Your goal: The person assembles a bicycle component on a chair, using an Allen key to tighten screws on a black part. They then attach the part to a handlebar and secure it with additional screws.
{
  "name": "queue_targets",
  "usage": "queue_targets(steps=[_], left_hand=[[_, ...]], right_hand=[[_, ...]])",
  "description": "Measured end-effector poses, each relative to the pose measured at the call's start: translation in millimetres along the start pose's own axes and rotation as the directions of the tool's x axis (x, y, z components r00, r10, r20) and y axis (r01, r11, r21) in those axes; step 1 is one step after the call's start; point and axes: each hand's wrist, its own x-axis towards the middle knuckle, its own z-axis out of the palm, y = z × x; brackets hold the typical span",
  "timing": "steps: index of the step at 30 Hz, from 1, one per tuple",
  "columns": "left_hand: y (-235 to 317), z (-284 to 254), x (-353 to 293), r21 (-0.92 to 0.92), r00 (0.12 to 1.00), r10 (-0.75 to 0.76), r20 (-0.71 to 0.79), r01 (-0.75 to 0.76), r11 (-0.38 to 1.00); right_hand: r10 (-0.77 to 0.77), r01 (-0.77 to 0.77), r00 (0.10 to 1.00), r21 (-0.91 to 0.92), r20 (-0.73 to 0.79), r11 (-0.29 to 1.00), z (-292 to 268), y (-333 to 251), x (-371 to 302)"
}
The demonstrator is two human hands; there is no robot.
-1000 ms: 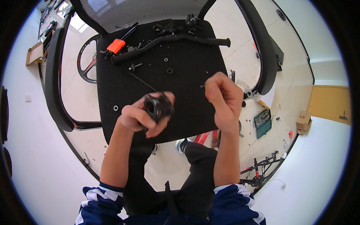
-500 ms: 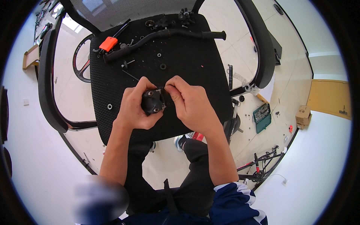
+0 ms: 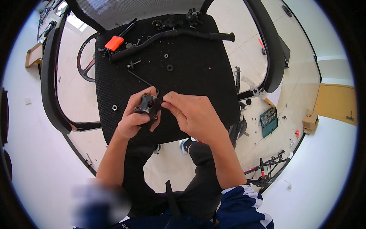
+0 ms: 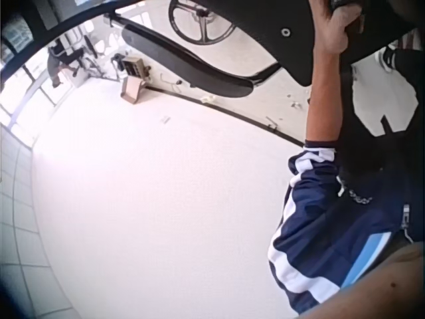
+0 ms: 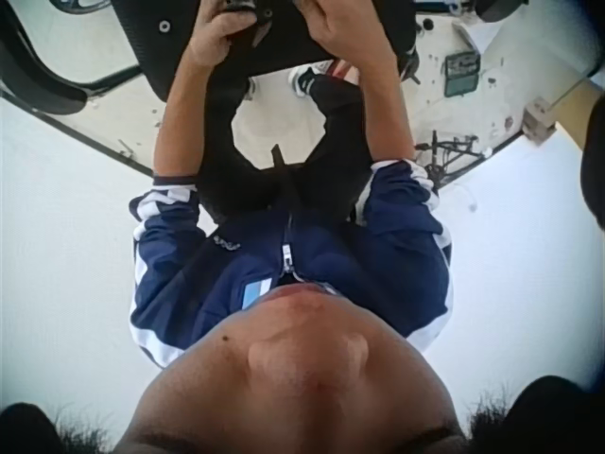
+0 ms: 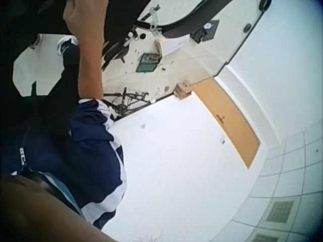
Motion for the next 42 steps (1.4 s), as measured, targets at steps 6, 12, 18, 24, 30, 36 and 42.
queue_targets(steps=[6,12,18,24,30,36,42], left_hand=[[14.3,-6.1,-5.7,0.575,0.991,0.126,0.038,-0.125,0.809],[15.4,-2.9,-6.1,0.623,0.986,0.165,-0.020,-0.117,0.773],[9.3,-11.3,-17.7,0.154,0.987,-0.124,0.101,0.108,0.982],[-29.6,0.7,-22.8,-0.693,0.689,0.136,0.712,0.658,0.293],[17.2,3.6,-4.5,0.117,0.993,-0.095,0.074,0.086,0.989],[0.6,6.8,10.0,0.935,0.889,0.423,-0.176,0.016,0.354],[-6.6,19.3,19.1,0.944,0.817,0.539,-0.205,0.019,0.330]], right_hand=[[0.130,-0.147,0.984,0.147,0.121,0.978,3.6,3.8,-2.6],[0.187,-0.194,0.980,0.129,0.067,0.972,10.7,-3.1,0.4],[0.035,-0.037,0.993,0.013,0.117,0.999,8.3,-7.9,-6.7],[-0.376,0.382,0.918,0.025,-0.128,0.924,13.3,-12.1,-11.4],[0.308,-0.064,0.890,0.578,-0.335,0.813,-14.0,18.4,-13.6],[0.246,-0.211,0.966,0.314,-0.078,0.926,9.5,-5.5,-1.2],[0.228,-0.186,0.966,0.281,-0.125,0.942,13.3,-5.5,-0.4]])
